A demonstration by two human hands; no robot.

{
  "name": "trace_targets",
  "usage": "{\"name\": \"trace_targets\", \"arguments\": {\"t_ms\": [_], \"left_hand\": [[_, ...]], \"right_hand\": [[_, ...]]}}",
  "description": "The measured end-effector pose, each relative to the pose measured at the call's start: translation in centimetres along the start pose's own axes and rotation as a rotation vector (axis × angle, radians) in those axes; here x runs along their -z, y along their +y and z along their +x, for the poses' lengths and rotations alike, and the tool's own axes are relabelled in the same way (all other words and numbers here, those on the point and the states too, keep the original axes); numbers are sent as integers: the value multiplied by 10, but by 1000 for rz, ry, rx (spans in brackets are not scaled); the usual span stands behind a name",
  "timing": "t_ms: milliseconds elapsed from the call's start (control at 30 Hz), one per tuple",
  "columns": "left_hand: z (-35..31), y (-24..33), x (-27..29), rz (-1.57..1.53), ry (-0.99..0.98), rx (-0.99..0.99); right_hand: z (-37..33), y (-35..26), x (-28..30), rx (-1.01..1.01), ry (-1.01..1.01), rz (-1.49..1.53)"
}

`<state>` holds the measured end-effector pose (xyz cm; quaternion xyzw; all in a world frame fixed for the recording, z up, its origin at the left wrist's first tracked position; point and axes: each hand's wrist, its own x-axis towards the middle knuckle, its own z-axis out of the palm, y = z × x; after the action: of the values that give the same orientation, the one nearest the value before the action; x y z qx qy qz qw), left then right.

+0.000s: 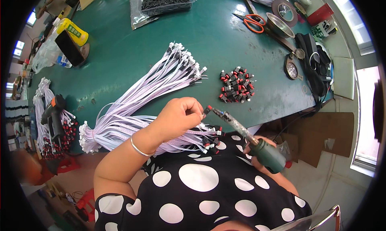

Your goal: The person attaches or insulates connectors on a large bundle of white wires using a heat gun or soldering iron.

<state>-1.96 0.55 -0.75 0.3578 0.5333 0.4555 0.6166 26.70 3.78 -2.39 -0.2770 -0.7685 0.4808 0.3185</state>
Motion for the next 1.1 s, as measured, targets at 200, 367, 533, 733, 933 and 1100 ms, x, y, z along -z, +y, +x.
{"name": "trace_targets", "arguments": {"t_ms": [200, 367, 533, 733, 933, 1100], "left_hand": [[0, -1, 2, 32, -31, 13], [-1, 3, 0, 52, -5, 32], [-3, 1, 0, 48, -11, 6], [-3, -1, 1, 53, -8, 10], [5, 3, 3, 68, -51, 37], [-6, 0, 7, 166, -44, -6]], "right_hand": [[-50, 54, 0, 3, -11, -104], [-38, 42, 4, -187, -151, 216], [-49, 47, 0, -250, -25, 49], [-46, 53, 6, -101, -170, 143], [-35, 80, 21, -97, -367, 581], [-21, 13, 10, -239, -157, 661]]}}
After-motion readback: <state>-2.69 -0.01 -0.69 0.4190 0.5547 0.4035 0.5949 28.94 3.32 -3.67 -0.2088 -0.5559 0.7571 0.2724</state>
